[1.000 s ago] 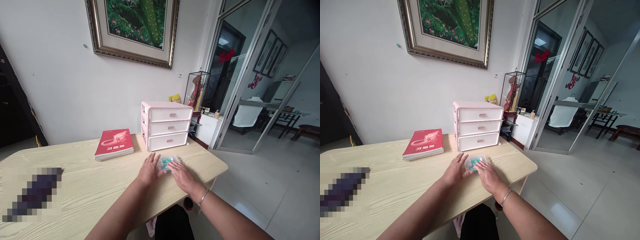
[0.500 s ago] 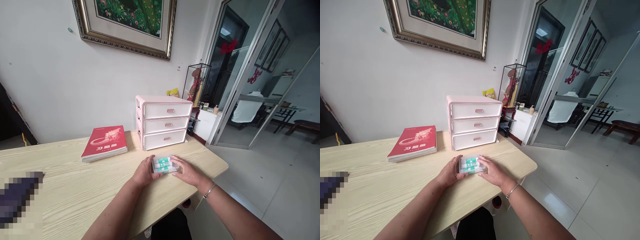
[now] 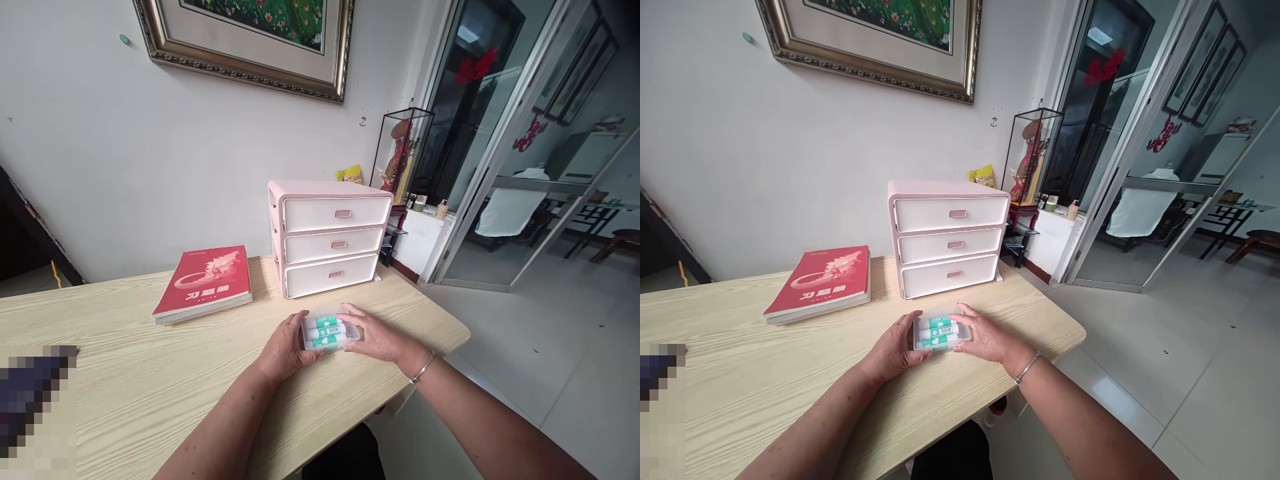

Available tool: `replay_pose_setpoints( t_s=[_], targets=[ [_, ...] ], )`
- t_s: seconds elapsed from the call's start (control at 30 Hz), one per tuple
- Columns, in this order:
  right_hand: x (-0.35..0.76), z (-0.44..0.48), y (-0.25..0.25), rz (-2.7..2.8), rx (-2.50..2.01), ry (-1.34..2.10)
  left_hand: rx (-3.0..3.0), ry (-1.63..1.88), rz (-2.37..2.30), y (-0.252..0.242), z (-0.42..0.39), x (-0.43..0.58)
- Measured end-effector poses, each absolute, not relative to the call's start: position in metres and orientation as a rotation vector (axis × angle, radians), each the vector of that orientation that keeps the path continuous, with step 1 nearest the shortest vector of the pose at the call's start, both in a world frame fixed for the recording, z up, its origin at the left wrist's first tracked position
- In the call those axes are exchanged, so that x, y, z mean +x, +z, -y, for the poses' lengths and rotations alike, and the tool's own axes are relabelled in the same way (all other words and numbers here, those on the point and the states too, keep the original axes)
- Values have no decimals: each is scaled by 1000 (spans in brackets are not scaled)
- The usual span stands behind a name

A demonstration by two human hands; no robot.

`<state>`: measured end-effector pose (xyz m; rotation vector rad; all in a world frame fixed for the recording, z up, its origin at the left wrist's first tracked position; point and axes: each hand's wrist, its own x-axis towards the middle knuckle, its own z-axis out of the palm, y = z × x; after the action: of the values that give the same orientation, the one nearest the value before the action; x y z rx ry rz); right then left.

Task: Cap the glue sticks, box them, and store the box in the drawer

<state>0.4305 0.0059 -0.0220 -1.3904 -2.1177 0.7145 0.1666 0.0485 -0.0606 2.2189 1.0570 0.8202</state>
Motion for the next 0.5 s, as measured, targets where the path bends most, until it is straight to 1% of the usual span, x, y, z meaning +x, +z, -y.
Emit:
replay_pose_setpoints(
  t_s=[0.13, 0.23, 0.37, 0.5],
  targets=[
    [428, -6, -30, 2100, -1384, 588, 2225, 835, -1076, -64, -49, 167],
    [427, -7, -32, 2096, -1358, 579, 2217, 830, -1085, -65, -49, 168],
    [424, -5, -29, 2046, -1327, 666, 2230, 875, -1102, -63, -43, 167],
    [413, -12, -27, 1922, -1245, 872, 2304, 847, -1087, -56, -32, 164]
  ],
)
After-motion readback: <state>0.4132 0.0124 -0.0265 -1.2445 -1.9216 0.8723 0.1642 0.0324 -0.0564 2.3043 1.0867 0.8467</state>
